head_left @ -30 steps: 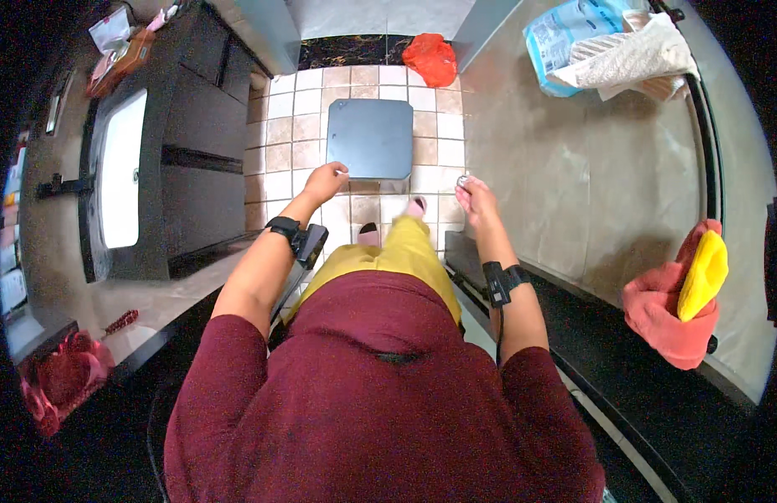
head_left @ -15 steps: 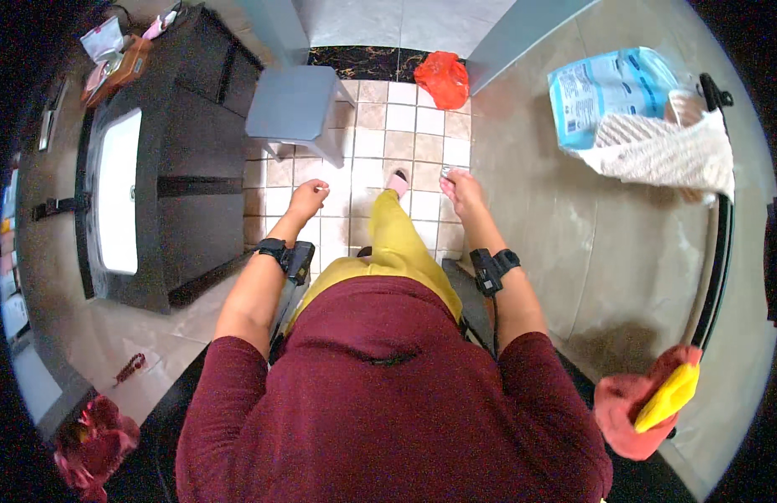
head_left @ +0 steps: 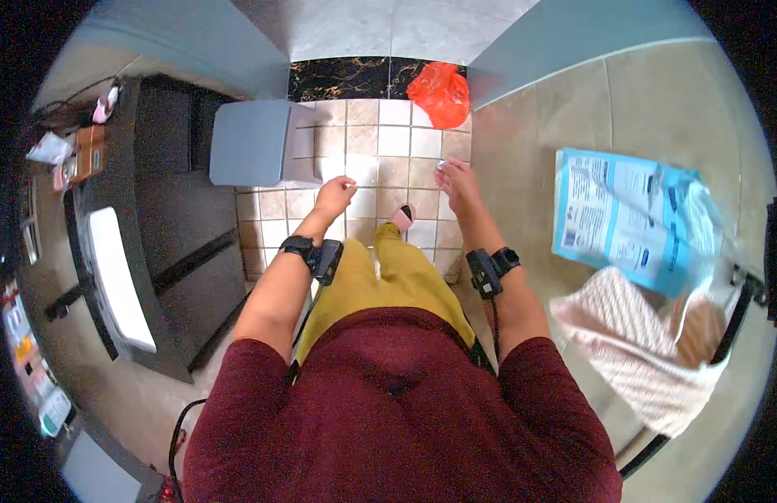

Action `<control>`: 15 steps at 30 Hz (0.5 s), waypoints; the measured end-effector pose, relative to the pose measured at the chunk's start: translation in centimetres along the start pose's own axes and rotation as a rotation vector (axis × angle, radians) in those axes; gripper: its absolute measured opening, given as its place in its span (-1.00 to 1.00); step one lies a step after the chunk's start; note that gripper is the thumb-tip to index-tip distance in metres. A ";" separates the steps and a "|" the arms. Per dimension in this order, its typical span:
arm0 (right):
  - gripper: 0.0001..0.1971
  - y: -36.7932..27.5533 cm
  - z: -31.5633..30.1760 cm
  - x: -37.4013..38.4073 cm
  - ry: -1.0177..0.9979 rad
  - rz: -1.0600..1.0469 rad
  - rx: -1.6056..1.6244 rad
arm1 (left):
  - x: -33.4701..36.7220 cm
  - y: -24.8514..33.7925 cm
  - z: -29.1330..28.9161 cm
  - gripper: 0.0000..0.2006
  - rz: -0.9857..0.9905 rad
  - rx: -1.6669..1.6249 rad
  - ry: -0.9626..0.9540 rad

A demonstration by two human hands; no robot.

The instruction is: The recorder wipes the toilet lid and cleans the tiled floor of a bathroom using cloths and a brush.

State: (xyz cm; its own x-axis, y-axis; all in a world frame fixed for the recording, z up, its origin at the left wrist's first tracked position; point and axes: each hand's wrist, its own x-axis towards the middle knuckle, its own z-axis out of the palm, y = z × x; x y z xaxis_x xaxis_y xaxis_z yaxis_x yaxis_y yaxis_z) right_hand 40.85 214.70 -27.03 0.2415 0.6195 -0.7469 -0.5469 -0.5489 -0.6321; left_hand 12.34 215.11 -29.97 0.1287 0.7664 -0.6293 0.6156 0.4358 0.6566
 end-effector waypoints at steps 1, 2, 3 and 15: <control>-0.78 -0.7 0.9 1.0 -0.001 -0.011 0.004 | 1.6 0.6 -0.1 -0.75 0.006 -0.047 0.008; -0.78 -1.5 1.8 1.9 -0.003 -0.003 0.008 | 3.2 1.3 -0.3 -0.74 0.051 -0.066 0.022; -0.75 -2.3 2.8 2.9 -0.010 0.027 -0.002 | 4.4 1.7 -0.7 -0.74 0.045 -0.059 0.025; -0.76 -7.2 4.7 18.3 0.171 0.077 0.062 | 25.3 11.1 -2.3 -0.70 0.072 0.139 -0.028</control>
State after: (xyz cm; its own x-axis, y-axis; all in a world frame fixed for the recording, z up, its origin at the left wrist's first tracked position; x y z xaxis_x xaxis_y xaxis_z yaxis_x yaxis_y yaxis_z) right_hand 45.44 232.66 -35.17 0.3267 0.4702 -0.8199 -0.6157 -0.5522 -0.5621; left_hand 20.64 240.43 -37.64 0.1967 0.7794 -0.5949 0.7053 0.3090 0.6381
